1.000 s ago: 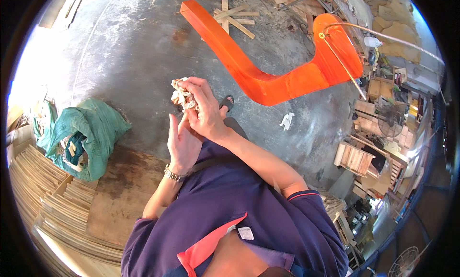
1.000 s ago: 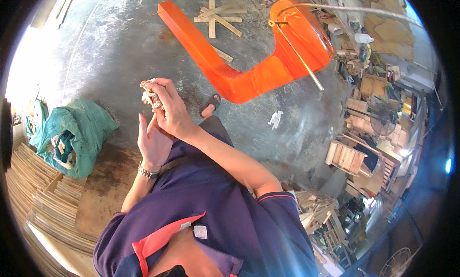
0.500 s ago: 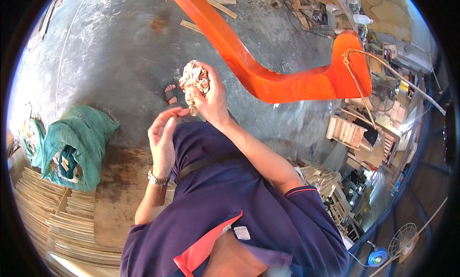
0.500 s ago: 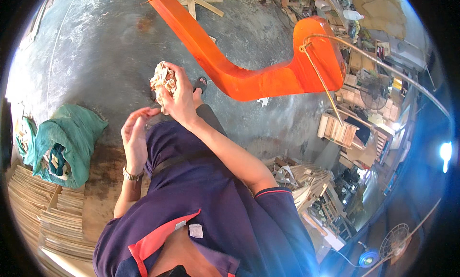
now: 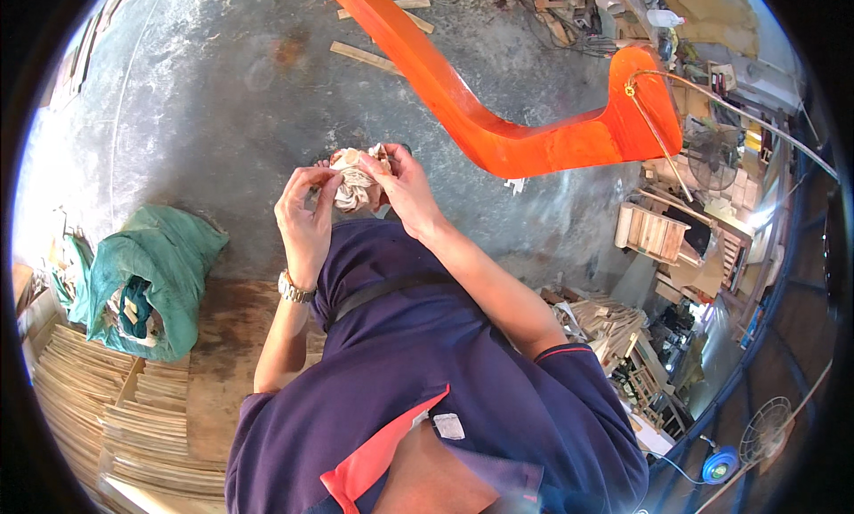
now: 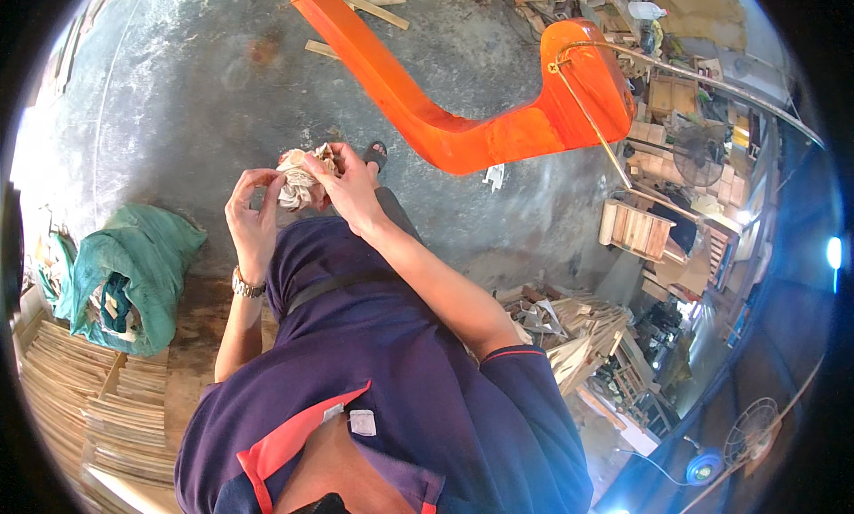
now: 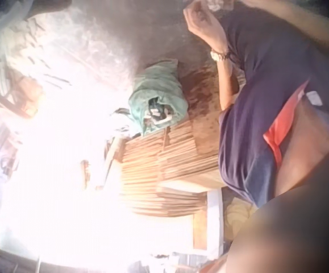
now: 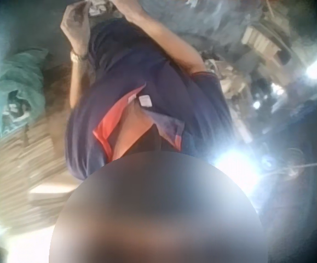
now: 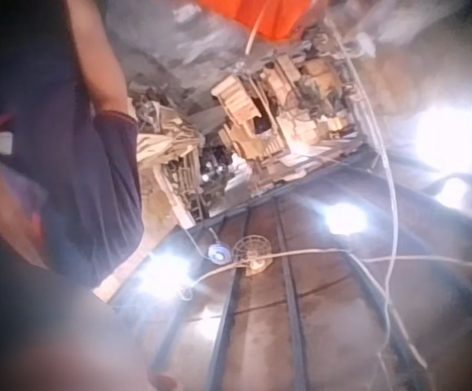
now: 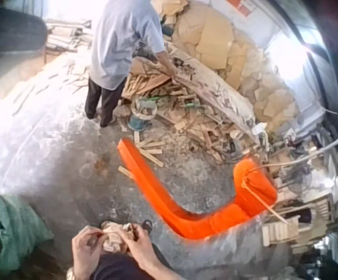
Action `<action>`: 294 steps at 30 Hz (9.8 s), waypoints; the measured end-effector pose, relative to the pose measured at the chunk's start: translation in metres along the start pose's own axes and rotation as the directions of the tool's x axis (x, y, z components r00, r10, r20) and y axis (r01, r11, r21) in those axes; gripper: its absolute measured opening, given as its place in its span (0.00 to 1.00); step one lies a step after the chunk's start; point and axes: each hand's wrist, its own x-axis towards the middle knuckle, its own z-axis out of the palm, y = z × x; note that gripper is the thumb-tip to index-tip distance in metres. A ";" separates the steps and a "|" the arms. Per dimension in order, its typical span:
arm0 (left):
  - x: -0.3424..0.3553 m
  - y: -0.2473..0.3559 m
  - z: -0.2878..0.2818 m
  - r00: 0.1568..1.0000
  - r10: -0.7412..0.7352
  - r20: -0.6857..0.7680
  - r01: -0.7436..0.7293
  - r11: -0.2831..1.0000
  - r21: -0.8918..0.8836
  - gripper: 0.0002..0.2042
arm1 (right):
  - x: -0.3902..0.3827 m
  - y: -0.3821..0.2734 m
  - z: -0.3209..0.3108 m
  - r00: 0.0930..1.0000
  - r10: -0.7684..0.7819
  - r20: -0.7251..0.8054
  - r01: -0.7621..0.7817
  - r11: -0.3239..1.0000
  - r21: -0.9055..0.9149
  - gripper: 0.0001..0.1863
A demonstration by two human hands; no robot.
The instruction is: The person wipes a curved wooden piece with a cloth, then puts on a plastic glove and uses a spray gun to apply a finish to the same piece. The person holds the piece by a wire while spraying.
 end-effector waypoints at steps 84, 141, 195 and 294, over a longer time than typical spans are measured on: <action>-0.100 0.092 0.197 0.763 -0.042 0.646 0.177 0.973 -0.145 0.14 | -0.136 0.082 -0.186 0.686 -0.669 -0.286 0.681 0.729 -0.073 0.26; -0.137 0.086 0.167 0.551 -0.072 0.831 0.773 0.420 -0.476 0.44 | -0.131 0.095 -0.189 0.436 -0.862 -0.258 0.623 0.496 -0.605 0.10; 0.165 0.007 -0.039 0.180 0.050 0.982 0.283 0.954 -0.101 0.09 | -0.052 -0.014 0.107 0.587 -0.529 -0.613 0.478 0.837 -0.266 0.09; 0.185 -0.051 -0.184 0.446 -0.473 0.760 0.875 0.410 -0.258 0.10 | 0.029 -0.030 -0.013 -0.151 -0.448 -0.881 0.385 0.794 -0.470 0.09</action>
